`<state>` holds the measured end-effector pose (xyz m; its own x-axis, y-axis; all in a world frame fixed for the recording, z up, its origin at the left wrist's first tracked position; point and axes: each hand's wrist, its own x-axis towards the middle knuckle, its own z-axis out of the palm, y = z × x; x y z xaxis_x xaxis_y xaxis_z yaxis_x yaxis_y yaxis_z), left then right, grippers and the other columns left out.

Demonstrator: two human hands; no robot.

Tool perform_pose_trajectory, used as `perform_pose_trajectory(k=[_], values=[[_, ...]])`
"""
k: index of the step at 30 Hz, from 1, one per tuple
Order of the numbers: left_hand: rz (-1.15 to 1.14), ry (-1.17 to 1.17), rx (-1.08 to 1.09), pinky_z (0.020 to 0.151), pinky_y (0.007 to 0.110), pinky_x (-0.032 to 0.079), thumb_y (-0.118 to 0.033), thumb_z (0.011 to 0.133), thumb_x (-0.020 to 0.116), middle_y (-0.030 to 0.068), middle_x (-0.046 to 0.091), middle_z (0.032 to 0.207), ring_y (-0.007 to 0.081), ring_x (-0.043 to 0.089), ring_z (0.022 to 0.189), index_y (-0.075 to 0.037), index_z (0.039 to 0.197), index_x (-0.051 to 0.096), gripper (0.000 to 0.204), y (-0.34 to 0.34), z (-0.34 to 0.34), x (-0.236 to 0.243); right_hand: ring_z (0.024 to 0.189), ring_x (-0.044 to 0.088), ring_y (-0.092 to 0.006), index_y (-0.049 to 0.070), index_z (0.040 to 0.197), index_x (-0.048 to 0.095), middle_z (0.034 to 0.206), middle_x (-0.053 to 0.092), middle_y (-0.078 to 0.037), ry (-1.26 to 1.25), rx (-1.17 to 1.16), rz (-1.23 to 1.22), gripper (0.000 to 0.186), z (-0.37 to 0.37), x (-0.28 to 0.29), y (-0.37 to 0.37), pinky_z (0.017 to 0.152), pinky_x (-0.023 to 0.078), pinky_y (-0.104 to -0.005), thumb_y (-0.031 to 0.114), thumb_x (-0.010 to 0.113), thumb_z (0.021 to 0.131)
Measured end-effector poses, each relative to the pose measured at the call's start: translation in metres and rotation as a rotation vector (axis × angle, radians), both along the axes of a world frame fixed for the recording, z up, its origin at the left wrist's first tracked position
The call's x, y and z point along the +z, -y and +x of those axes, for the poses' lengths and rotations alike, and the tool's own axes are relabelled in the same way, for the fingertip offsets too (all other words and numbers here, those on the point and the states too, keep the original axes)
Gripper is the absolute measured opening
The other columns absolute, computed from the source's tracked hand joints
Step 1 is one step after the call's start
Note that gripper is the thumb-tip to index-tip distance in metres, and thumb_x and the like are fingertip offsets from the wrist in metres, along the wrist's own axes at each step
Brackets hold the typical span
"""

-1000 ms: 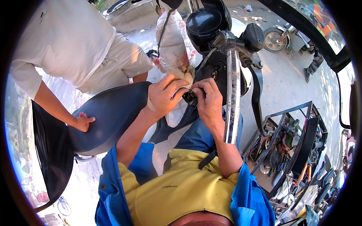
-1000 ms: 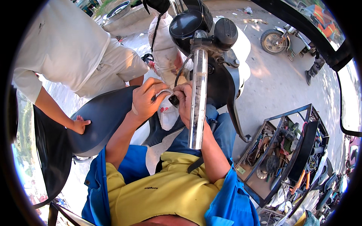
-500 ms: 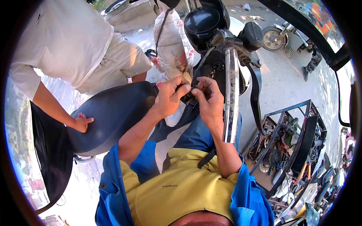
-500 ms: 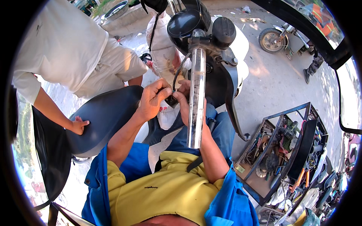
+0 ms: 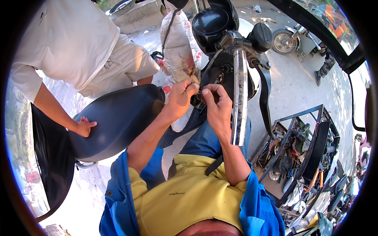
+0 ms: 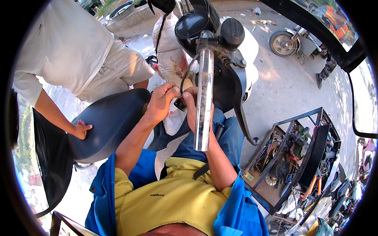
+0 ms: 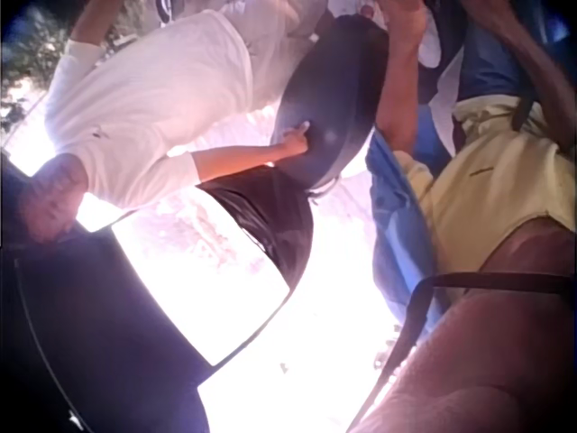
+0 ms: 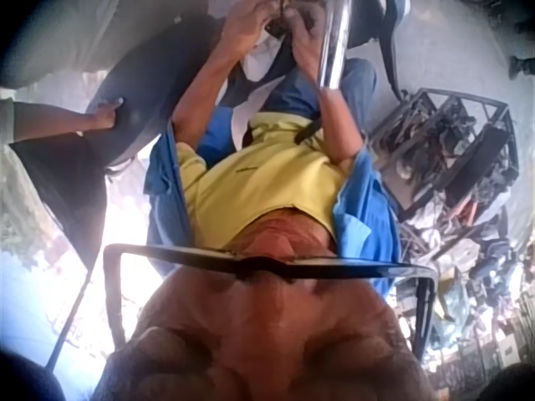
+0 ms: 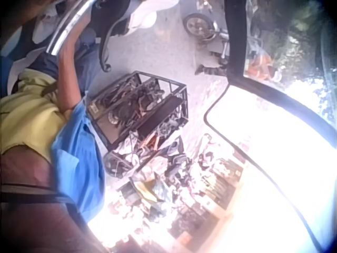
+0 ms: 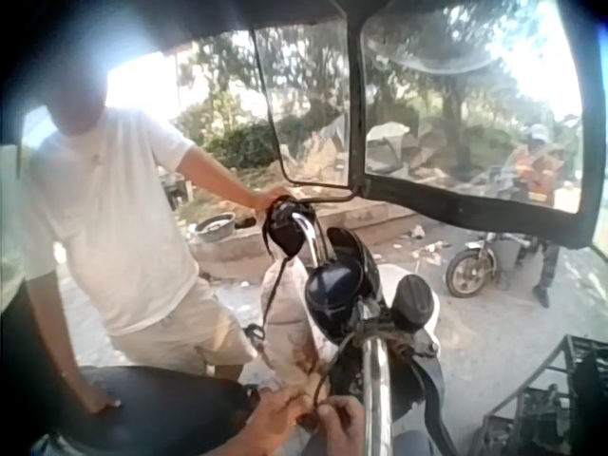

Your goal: The person repairs a scooter's handlebar switch assembly by hand and with a screwdriver. They strip and twist wires, connect them to a new switch housing, and secure the assembly with screws.

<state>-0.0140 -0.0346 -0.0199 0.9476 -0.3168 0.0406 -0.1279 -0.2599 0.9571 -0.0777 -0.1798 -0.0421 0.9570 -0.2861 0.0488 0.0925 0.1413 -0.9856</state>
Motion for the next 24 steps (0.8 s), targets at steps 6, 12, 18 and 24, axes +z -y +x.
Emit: perform_pose_trajectory(k=[6,12,18,24], values=[[-0.232,-0.072,0.125,0.066,0.025,0.041,-0.028,0.105,0.071,-0.0024,0.063,0.082,0.0057,0.051,0.074,0.000,0.101,0.070,0.029,-0.002,-0.016,-0.012,0.089,0.062,-0.0094,0.001,0.110,0.069,0.096,0.067,-0.001,-0.024,-0.045,0.160,0.012,-0.001,-0.017,0.006,0.084,0.052,-0.0249,0.011,0.069,0.105],[-0.410,-0.127,0.180,0.083,0.025,0.052,-0.017,0.100,0.078,0.0048,0.073,0.107,0.0082,0.063,0.094,0.001,0.122,0.069,0.030,0.021,-0.069,-0.038,0.089,0.064,-0.0099,0.001,0.109,0.069,0.096,0.068,-0.002,-0.012,-0.008,0.318,0.010,-0.006,-0.018,0.008,0.085,0.052,-0.0248,0.008,0.071,0.103],[-0.617,-0.190,0.198,0.091,0.026,0.055,-0.010,0.101,0.076,0.0052,0.072,0.111,0.0100,0.065,0.098,0.003,0.122,0.069,0.026,0.041,-0.067,-0.049,0.092,0.065,-0.0098,-0.001,0.105,0.075,0.099,0.073,-0.004,0.008,-0.027,0.388,0.007,-0.007,-0.010,0.011,0.088,0.051,-0.0266,0.001,0.074,0.098],[-0.713,-0.235,0.231,0.086,0.027,0.054,-0.011,0.105,0.071,0.0041,0.072,0.099,0.0102,0.066,0.092,0.003,0.114,0.070,0.017,0.046,-0.060,-0.056,0.085,0.062,-0.0092,-0.001,0.105,0.075,0.094,0.073,-0.003,-0.008,-0.021,0.370,0.008,-0.001,-0.012,0.014,0.080,0.050,-0.0252,0.003,0.074,0.099]])
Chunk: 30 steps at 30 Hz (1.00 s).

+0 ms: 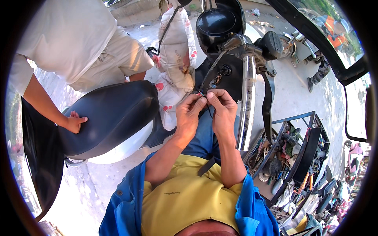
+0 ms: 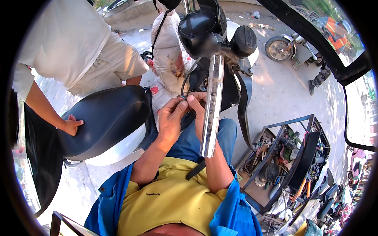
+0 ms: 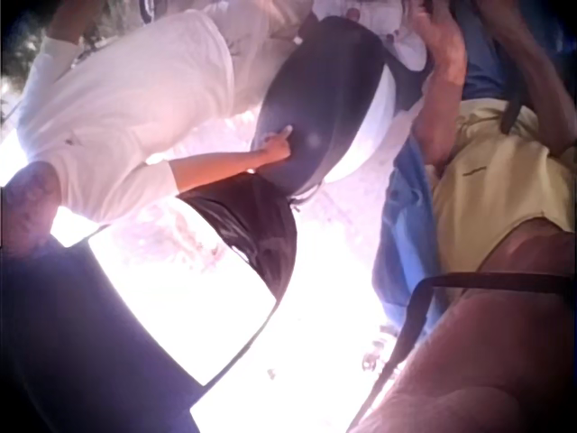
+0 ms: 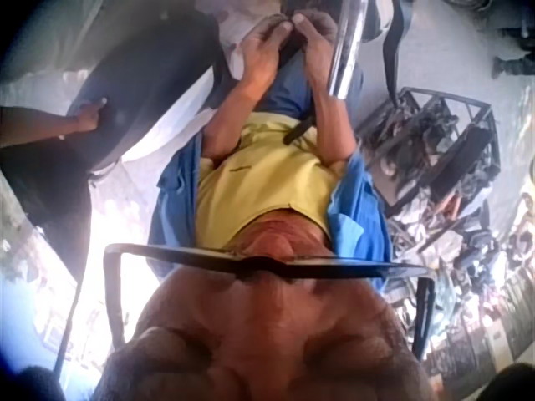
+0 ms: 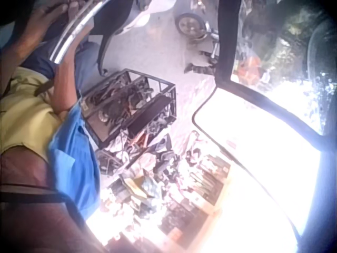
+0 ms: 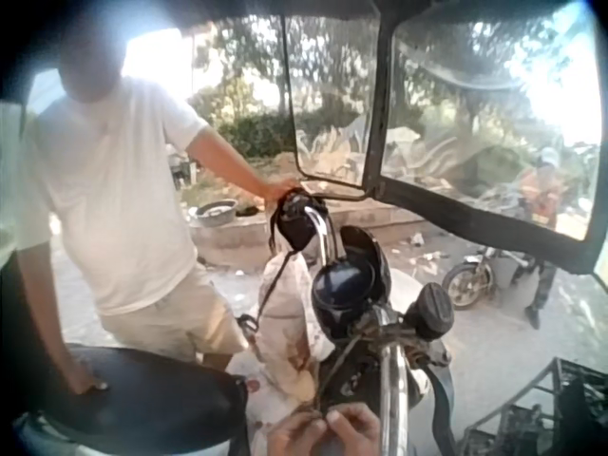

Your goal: The person repairs a scooter's handlebar switch assembly by hand and with a screwdriver. They strip and twist wires, connect them to a new switch housing, and secure the assembly with screws.

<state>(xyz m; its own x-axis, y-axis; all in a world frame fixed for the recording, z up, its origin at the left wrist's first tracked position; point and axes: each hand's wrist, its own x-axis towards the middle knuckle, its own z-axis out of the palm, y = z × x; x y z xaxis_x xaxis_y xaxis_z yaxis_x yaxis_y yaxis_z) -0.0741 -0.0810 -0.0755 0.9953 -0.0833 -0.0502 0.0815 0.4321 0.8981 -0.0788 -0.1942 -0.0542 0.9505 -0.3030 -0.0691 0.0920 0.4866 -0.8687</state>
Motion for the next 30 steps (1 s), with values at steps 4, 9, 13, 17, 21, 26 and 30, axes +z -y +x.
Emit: perform_pose_trajectory(k=[4,9,13,17,21,26,30], values=[[-0.003,-0.013,0.039,0.084,0.028,0.055,-0.011,0.106,0.068,0.0051,0.071,0.095,0.0115,0.066,0.087,0.003,0.111,0.069,0.015,0.002,-0.001,0.007,0.080,0.058,-0.0068,-0.001,0.105,0.075,0.092,0.071,-0.002,-0.004,-0.073,-0.113,0.010,0.010,-0.006,0.009,0.075,0.047,-0.0241,0.007,0.073,0.101],[-0.033,-0.055,0.054,0.081,0.028,0.055,-0.010,0.106,0.068,0.0050,0.070,0.093,0.0126,0.066,0.083,0.004,0.109,0.068,0.014,-0.002,0.003,0.006,0.084,0.059,-0.0078,0.000,0.122,0.075,0.097,0.070,-0.001,-0.025,-0.037,-0.398,0.021,0.016,-0.001,0.015,0.078,0.049,-0.0241,0.009,0.067,0.105],[-0.070,-0.031,0.066,0.077,0.027,0.054,-0.008,0.105,0.068,0.0039,0.069,0.091,0.0116,0.065,0.081,0.003,0.107,0.068,0.012,-0.001,0.006,0.003,0.094,0.064,-0.0105,0.001,0.130,0.072,0.103,0.070,-0.004,0.132,0.026,-0.590,0.026,0.024,-0.009,0.014,0.082,0.053,-0.0267,0.007,0.065,0.106],[-0.022,0.011,0.107,0.073,0.026,0.052,-0.007,0.104,0.069,0.0027,0.069,0.090,0.0093,0.063,0.079,0.002,0.105,0.067,0.009,0.003,0.008,-0.001,0.085,0.065,-0.0092,-0.001,0.115,0.076,0.096,0.073,-0.003,0.093,0.064,-0.734,0.015,0.025,-0.003,0.015,0.077,0.055,-0.0267,0.005,0.069,0.102],[0.011,0.027,0.165,0.070,0.025,0.050,-0.005,0.102,0.070,0.0014,0.067,0.088,0.0071,0.060,0.077,0.002,0.102,0.066,0.008,0.008,0.008,-0.001,0.092,0.065,-0.0155,-0.002,0.109,0.073,0.102,0.066,-0.007,0.033,0.125,-0.607,0.010,0.018,0.003,0.014,0.085,0.054,-0.0303,0.004,0.068,0.102],[0.042,0.065,0.194,0.067,0.023,0.048,-0.002,0.102,0.070,-0.0001,0.065,0.085,0.0057,0.058,0.074,0.001,0.102,0.065,0.006,0.013,0.008,-0.004,0.092,0.065,-0.0155,-0.004,0.109,0.074,0.102,0.067,-0.009,0.090,0.146,-0.577,0.011,0.011,0.001,0.018,0.085,0.054,-0.0308,0.002,0.067,0.102],[0.065,0.088,0.209,0.065,0.022,0.047,0.000,0.101,0.069,-0.0003,0.064,0.083,0.0054,0.057,0.072,0.000,0.102,0.064,0.005,0.014,0.008,-0.004,0.092,0.065,-0.0150,-0.004,0.110,0.074,0.103,0.067,-0.009,0.050,0.176,-0.563,0.012,0.009,0.005,0.019,0.084,0.055,-0.0304,0.002,0.066,0.103]])
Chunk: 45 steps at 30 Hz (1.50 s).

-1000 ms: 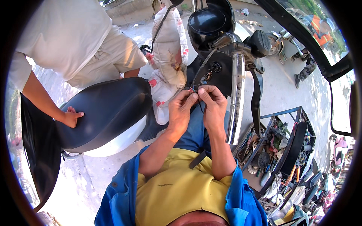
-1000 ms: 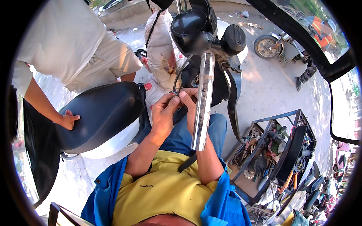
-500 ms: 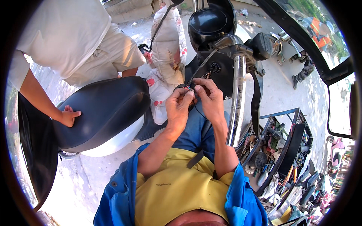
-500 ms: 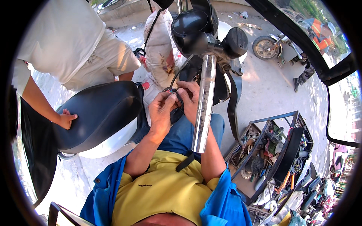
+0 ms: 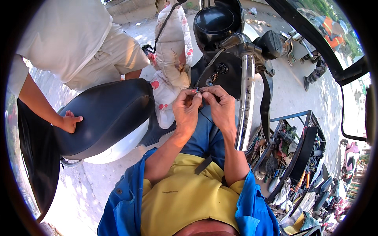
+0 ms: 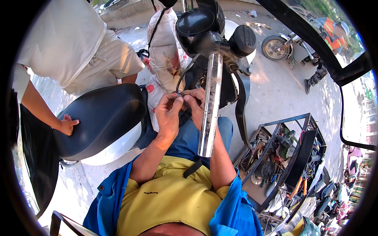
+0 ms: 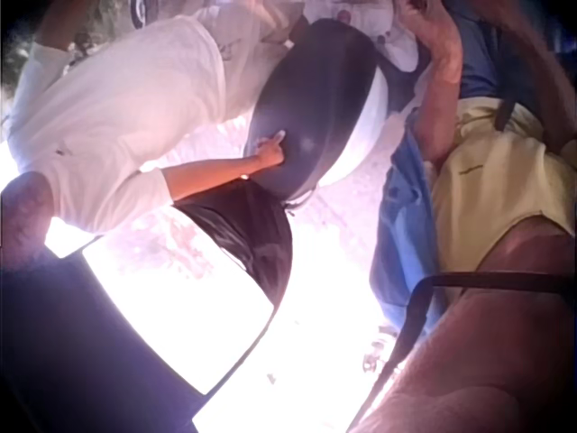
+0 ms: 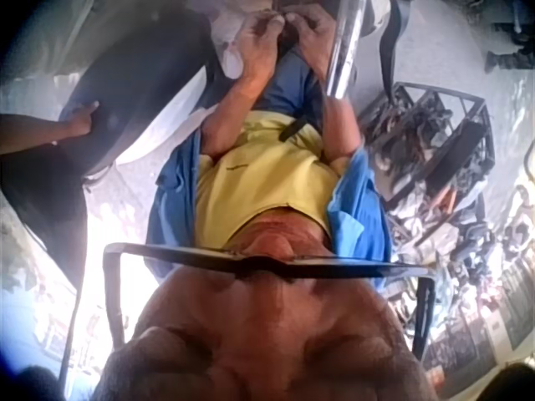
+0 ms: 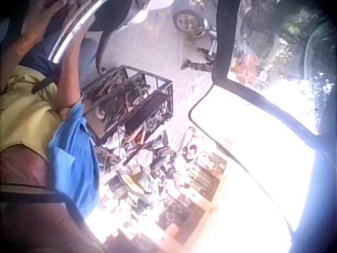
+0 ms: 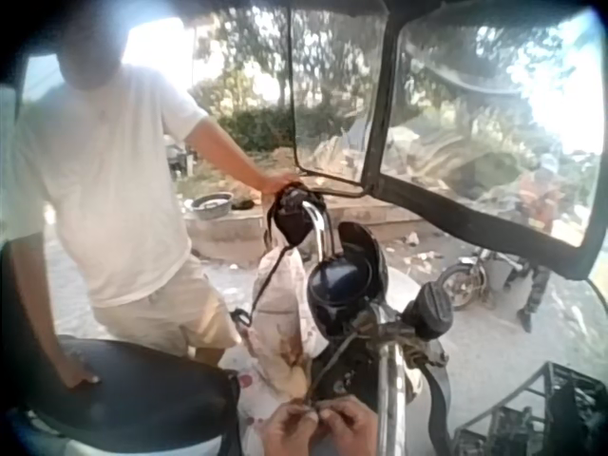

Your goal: The person repairs a scooter's handlebar switch assembly by hand and with a screwdriver. They strip and twist wires, connect them to a new switch housing, and secure the assembly with screws.

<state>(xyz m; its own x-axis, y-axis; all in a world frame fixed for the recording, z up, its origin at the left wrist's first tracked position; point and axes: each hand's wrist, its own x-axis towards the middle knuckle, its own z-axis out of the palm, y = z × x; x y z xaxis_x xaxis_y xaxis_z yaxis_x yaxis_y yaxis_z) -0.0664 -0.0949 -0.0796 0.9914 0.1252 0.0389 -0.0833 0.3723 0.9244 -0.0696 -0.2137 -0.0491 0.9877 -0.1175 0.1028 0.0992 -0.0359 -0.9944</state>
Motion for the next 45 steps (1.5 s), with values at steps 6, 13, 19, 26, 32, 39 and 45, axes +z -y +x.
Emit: perform_pose_trajectory(k=[6,13,19,26,32,39,45], values=[[-0.010,0.020,0.005,0.065,0.022,0.049,0.004,0.100,0.068,-0.0003,0.065,0.084,0.0047,0.059,0.073,0.000,0.102,0.062,0.008,0.001,0.000,0.003,0.089,0.065,-0.0137,-0.005,0.110,0.074,0.101,0.066,-0.008,-0.005,0.020,0.027,0.014,-0.002,0.000,0.000,0.082,0.055,-0.0293,0.004,0.065,0.104],[0.068,0.045,-0.002,0.066,0.022,0.050,0.007,0.099,0.067,-0.0009,0.065,0.084,0.0036,0.059,0.075,0.000,0.103,0.061,0.011,-0.002,0.002,-0.005,0.085,0.062,-0.0105,-0.004,0.109,0.074,0.098,0.065,-0.005,-0.037,0.024,0.075,0.018,-0.001,0.002,0.000,0.078,0.053,-0.0274,0.011,0.064,0.107],[0.060,0.007,-0.040,0.070,0.023,0.054,0.002,0.101,0.069,0.0027,0.070,0.090,0.0070,0.063,0.078,0.000,0.105,0.065,0.006,-0.001,0.000,-0.001,0.075,0.058,-0.0080,-0.005,0.106,0.075,0.085,0.068,-0.003,-0.060,-0.070,0.105,0.021,-0.001,0.008,-0.006,0.068,0.050,-0.0250,0.012,0.064,0.107],[-0.018,-0.041,-0.051,0.068,0.024,0.052,-0.003,0.102,0.072,0.0023,0.069,0.089,0.0070,0.061,0.076,0.002,0.109,0.068,0.010,0.000,-0.001,-0.003,0.071,0.058,-0.0073,-0.005,0.104,0.077,0.081,0.070,-0.003,-0.034,-0.124,0.102,0.019,0.000,0.006,-0.008,0.064,0.049,-0.0249,0.010,0.065,0.105],[-0.106,-0.077,-0.037,0.065,0.025,0.051,-0.008,0.102,0.074,0.0034,0.069,0.090,0.0086,0.061,0.073,0.004,0.108,0.069,0.014,0.001,-0.002,0.006,0.074,0.060,-0.0073,-0.004,0.104,0.078,0.086,0.068,-0.002,0.077,-0.157,-0.054,0.014,-0.001,0.005,-0.010,0.066,0.049,-0.0254,0.006,0.068,0.103],[-0.143,-0.123,-0.026,0.066,0.025,0.053,-0.009,0.101,0.074,0.0036,0.070,0.092,0.0092,0.062,0.073,0.003,0.109,0.071,0.015,-0.003,0.000,0.002,0.072,0.056,-0.0091,-0.004,0.099,0.075,0.083,0.063,-0.005,0.121,-0.182,-0.283,0.009,-0.003,0.014,-0.011,0.065,0.046,-0.0277,0.004,0.071,0.098],[-0.187,-0.210,-0.104,0.067,0.027,0.055,-0.012,0.100,0.077,0.0025,0.070,0.091,0.0085,0.062,0.075,0.002,0.108,0.074,0.017,-0.010,0.003,0.004,0.070,0.054,-0.0120,-0.005,0.097,0.074,0.081,0.061,-0.007,0.206,-0.168,-0.326,0.008,0.001,0.009,-0.008,0.064,0.045,-0.0295,0.003,0.070,0.097]])
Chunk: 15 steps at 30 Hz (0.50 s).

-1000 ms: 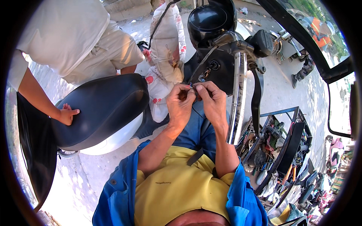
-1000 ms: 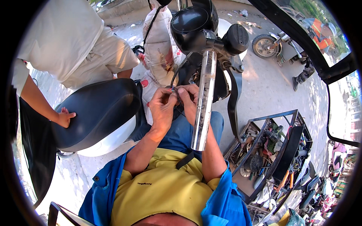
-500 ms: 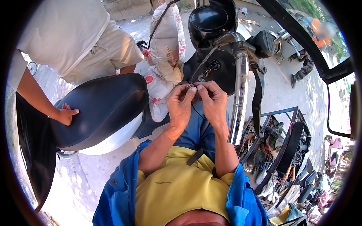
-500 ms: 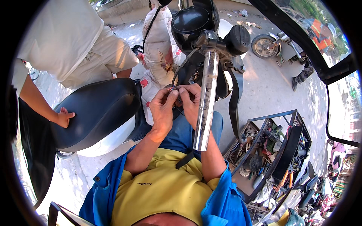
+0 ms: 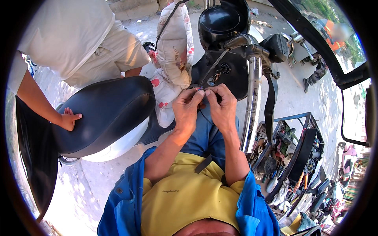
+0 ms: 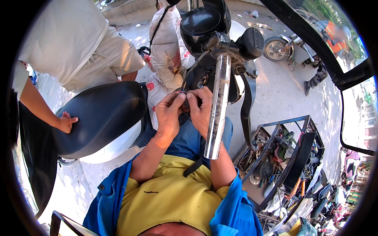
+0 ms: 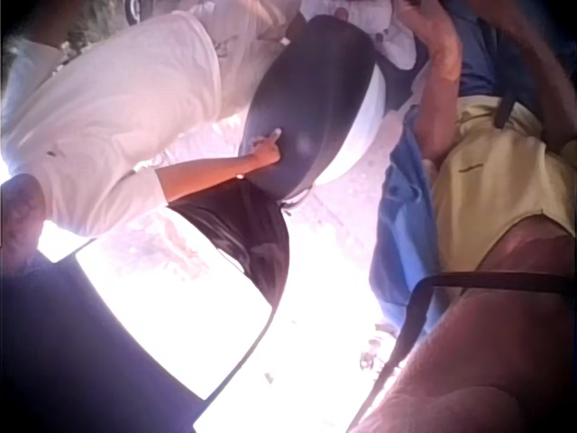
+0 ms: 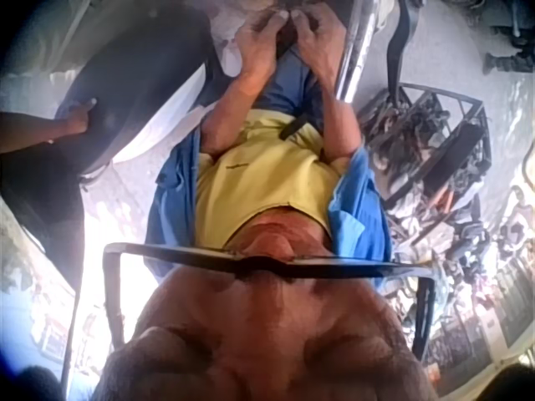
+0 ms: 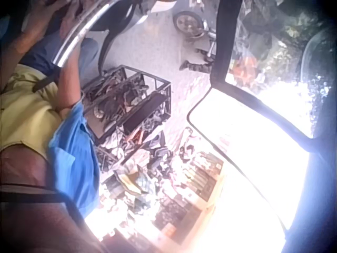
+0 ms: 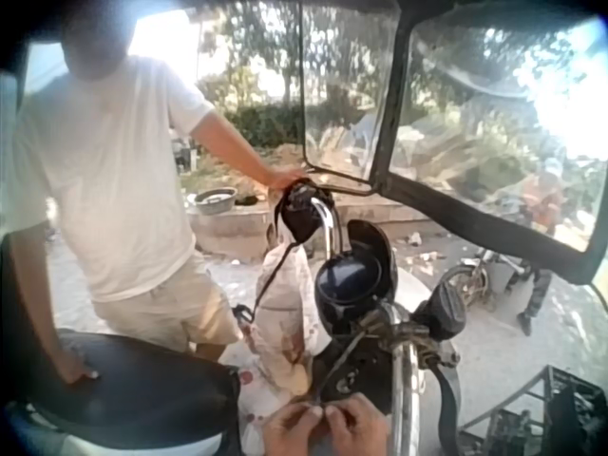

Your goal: The person repairs a scooter's handlebar switch assembly by hand and with a screwdriver. They strip and twist wires, connect them to a new switch housing, and secure the assembly with screws.

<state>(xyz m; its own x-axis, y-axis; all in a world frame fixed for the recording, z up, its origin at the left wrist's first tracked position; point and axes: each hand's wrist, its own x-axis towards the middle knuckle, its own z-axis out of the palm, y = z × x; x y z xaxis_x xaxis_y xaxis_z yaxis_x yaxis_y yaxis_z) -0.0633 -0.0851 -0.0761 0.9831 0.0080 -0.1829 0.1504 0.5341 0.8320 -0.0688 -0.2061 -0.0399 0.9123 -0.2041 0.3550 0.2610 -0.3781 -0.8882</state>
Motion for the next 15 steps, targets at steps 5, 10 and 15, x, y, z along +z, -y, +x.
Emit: perform_pose_trajectory(k=[5,10,15], values=[[-0.107,-0.068,-0.052,0.071,0.027,0.054,-0.013,0.104,0.070,0.0009,0.066,0.089,0.0092,0.061,0.077,0.000,0.112,0.073,0.015,0.001,0.003,-0.001,0.069,0.053,-0.0137,-0.005,0.095,0.072,0.080,0.059,-0.007,-0.007,-0.008,-0.069,0.010,0.001,0.001,0.002,0.063,0.044,-0.0310,0.005,0.071,0.097],[-0.213,-0.027,-0.113,0.076,0.029,0.053,-0.012,0.104,0.070,0.0009,0.065,0.090,0.0097,0.060,0.080,-0.001,0.109,0.073,0.012,-0.001,0.005,-0.010,0.070,0.052,-0.0111,-0.005,0.092,0.070,0.076,0.060,-0.006,-0.103,0.010,0.019,0.015,0.000,0.005,0.003,0.063,0.044,-0.0305,0.009,0.070,0.097],[-0.154,0.024,-0.120,0.074,0.026,0.051,-0.015,0.103,0.072,-0.0002,0.068,0.092,0.0076,0.061,0.081,-0.002,0.109,0.073,0.014,-0.002,0.004,-0.015,0.072,0.050,-0.0073,-0.004,0.088,0.069,0.073,0.060,-0.002,-0.208,0.050,0.173,0.020,0.002,0.000,0.006,0.063,0.043,-0.0290,0.013,0.068,0.099]])
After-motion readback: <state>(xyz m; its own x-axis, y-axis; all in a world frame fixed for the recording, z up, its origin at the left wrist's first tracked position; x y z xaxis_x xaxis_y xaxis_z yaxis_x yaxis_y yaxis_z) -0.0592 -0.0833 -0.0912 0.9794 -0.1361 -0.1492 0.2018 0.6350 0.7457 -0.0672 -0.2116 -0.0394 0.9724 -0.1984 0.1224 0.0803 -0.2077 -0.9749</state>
